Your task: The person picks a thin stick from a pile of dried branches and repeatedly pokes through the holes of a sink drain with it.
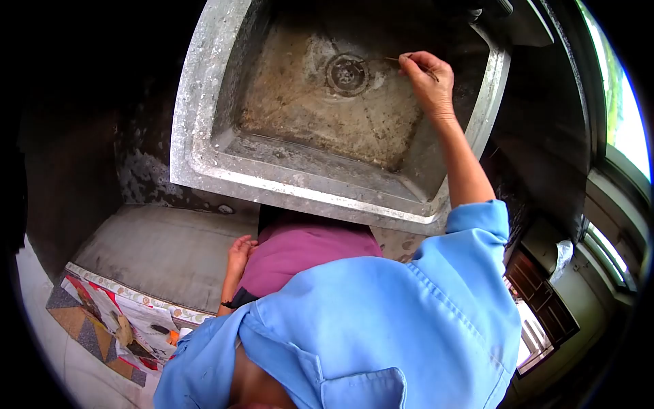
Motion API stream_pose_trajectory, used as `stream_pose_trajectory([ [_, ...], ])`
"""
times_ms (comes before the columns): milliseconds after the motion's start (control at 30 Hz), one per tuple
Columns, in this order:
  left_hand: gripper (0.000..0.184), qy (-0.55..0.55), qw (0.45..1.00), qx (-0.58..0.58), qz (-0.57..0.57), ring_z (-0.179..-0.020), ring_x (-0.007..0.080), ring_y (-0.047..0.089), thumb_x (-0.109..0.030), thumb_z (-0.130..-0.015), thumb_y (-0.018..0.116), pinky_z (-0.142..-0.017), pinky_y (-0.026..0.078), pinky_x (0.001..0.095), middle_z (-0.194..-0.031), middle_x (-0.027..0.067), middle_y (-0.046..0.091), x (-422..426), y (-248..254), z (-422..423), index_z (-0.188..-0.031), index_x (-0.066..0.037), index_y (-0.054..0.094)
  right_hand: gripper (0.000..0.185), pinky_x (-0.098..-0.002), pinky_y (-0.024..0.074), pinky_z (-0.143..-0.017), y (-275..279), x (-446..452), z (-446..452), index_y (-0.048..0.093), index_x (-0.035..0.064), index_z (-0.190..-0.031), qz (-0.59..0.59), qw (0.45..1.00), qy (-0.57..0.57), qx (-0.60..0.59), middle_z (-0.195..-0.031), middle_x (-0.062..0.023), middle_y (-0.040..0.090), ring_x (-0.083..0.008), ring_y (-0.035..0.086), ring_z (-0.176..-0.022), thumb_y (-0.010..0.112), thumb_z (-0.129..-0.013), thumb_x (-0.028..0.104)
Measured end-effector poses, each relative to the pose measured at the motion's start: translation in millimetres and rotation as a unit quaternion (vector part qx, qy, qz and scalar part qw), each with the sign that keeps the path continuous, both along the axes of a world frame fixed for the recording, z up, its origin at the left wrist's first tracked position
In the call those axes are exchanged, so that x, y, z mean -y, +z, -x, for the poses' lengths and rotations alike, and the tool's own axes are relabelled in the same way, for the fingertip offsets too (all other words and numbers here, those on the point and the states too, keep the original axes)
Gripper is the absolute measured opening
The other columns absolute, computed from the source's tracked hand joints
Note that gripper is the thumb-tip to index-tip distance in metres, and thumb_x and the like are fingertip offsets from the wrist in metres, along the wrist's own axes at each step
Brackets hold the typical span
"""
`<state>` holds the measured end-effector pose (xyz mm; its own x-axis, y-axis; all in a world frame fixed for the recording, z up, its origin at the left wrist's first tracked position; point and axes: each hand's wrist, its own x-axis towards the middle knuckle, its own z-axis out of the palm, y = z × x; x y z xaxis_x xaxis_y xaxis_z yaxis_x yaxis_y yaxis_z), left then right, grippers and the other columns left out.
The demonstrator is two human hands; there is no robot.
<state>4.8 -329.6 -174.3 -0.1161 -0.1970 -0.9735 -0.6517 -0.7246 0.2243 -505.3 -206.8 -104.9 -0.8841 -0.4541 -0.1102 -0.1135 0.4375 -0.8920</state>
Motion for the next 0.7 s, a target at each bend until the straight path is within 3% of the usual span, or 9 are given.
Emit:
stream_pose_trajectory([
  [100, 0.026, 0.000, 1.000, -0.011, 0.006, -0.073, 0.0144, 0.055, -0.009, -0.082, 0.041, -0.062, 0.046, 0.0222, -0.090, 0.0108, 0.055, 0, 3, -3, -0.106, 0.000, 0.043, 0.010, -0.0170, 0.0411, -0.057, -33, -12, -4, 0.059, -0.0007, -0.073, -0.028, 0.995, -0.077, 0.056, -0.062, 0.0000, 0.056, -0.0063, 0.053, -0.058, 0.059, -0.071, 0.010],
  [333, 0.025, 0.015, 1.000, 0.006, 0.019, -0.073, 0.0153, 0.056, -0.009, -0.082, 0.041, -0.061, 0.047, 0.0227, -0.090, 0.0106, 0.054, 5, 9, -6, -0.105, -0.001, 0.043, 0.010, -0.0176, 0.0416, -0.057, -74, -26, -17, 0.058, -0.0004, -0.073, -0.022, 0.993, -0.096, 0.060, -0.063, -0.0018, 0.057, -0.0072, 0.054, -0.059, 0.059, -0.071, 0.009],
  [700, 0.026, 0.014, 1.000, -0.002, 0.011, -0.073, 0.0152, 0.056, -0.009, -0.082, 0.041, -0.061, 0.047, 0.0224, -0.089, 0.0103, 0.054, 4, 9, -2, -0.106, 0.000, 0.043, 0.010, -0.0177, 0.0416, -0.057, -58, -15, -15, 0.059, -0.0006, -0.073, -0.013, 0.993, -0.106, 0.059, -0.062, -0.0008, 0.057, -0.0065, 0.054, -0.059, 0.059, -0.071, 0.009],
])
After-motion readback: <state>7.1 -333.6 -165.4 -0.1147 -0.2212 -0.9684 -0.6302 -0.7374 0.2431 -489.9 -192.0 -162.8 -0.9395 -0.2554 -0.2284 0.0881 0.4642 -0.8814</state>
